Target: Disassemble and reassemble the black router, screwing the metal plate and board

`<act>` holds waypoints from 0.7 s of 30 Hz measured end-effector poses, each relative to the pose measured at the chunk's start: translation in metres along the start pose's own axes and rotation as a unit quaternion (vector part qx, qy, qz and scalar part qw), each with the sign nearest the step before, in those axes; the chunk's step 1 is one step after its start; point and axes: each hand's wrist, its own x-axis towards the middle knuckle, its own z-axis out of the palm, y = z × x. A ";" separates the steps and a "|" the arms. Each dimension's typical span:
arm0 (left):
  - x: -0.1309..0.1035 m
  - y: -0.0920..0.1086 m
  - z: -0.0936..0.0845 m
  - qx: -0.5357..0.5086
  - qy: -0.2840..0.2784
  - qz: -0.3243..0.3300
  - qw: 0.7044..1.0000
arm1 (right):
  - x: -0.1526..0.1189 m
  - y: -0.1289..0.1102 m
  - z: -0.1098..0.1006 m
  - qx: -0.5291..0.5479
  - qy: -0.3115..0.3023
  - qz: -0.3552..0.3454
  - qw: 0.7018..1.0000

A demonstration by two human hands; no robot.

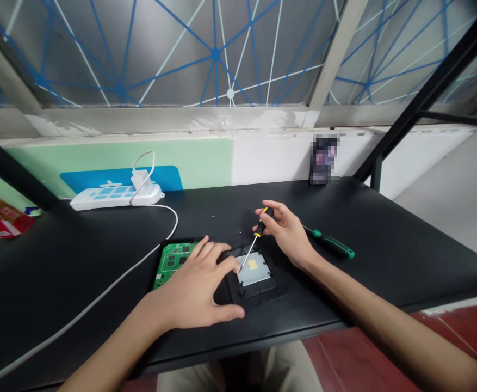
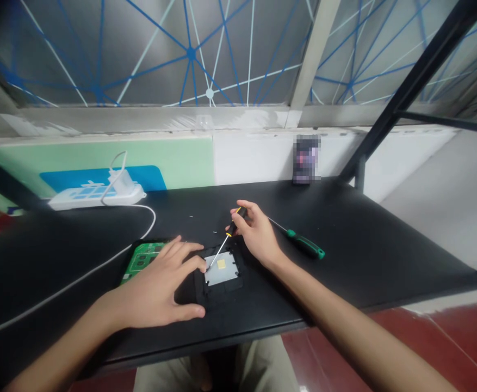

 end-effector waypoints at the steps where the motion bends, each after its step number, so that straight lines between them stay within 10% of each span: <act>1: 0.000 0.000 0.000 -0.001 0.000 0.000 1.000 | 0.000 0.000 0.000 -0.001 0.001 -0.001 1.000; 21: 0.000 -0.001 -0.002 0.023 -0.012 0.002 1.000 | -0.004 -0.011 -0.002 -0.020 0.017 -0.073 0.997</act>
